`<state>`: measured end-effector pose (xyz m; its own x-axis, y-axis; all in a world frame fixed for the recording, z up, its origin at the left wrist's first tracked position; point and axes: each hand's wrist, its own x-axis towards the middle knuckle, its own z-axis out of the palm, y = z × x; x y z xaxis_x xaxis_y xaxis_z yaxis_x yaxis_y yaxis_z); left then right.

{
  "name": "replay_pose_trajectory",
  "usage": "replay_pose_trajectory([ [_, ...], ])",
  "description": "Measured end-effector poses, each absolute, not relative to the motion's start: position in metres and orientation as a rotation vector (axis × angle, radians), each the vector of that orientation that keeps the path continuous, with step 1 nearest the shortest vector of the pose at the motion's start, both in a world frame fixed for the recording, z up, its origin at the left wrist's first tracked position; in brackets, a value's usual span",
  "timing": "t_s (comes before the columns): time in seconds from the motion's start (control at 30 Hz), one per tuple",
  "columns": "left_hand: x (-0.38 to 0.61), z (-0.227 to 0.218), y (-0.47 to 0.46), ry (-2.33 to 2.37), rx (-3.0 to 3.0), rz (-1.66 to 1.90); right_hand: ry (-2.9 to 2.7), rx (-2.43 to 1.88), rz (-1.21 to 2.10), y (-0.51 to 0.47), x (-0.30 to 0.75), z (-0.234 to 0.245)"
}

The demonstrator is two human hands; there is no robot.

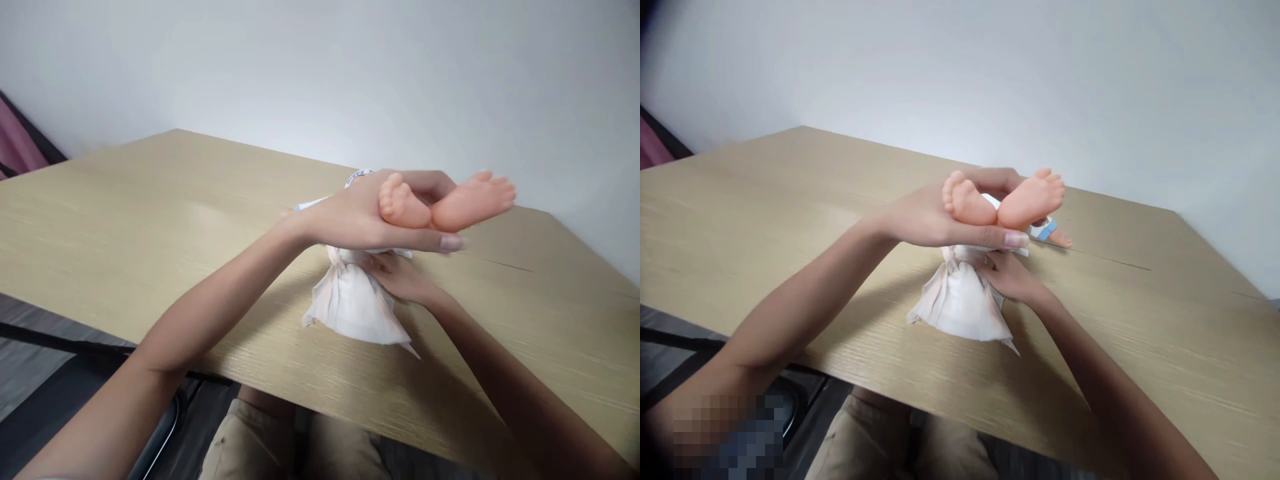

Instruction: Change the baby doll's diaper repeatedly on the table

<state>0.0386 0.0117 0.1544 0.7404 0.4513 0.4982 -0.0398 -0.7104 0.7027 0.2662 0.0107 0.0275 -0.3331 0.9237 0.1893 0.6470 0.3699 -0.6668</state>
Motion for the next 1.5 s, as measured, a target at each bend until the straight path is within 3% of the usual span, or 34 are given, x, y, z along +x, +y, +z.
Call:
replay_pose_trajectory([
  [0.13,0.038,0.125,0.001,0.314,2.168,0.911,-2.096,-1.416,0.722,-0.035,0.297,0.043],
  [0.27,0.036,0.094,-0.014,0.273,2.218,0.981,-1.901,-1.568,0.548,-0.076,0.306,0.051],
  [0.4,0.036,0.082,-0.025,0.179,2.358,0.984,-2.006,-1.297,0.318,-0.094,0.285,0.051],
  [0.57,0.013,0.078,-0.029,0.260,2.551,0.920,-2.071,-1.069,0.281,-0.093,0.276,0.046],
  [0.8,-0.067,0.036,-0.013,0.296,2.901,0.583,-2.352,-0.851,0.163,-0.099,0.330,0.022],
  [0.97,-0.088,0.008,-0.012,0.358,3.001,0.570,-2.492,-0.899,0.025,-0.091,0.348,-0.006],
  [1.3,-0.077,0.018,-0.032,0.455,3.040,0.440,-2.302,-1.064,0.467,-0.090,0.342,0.019],
  [1.5,-0.045,0.020,-0.057,0.819,3.001,0.513,-2.379,-1.231,0.076,-0.115,0.303,0.021],
])
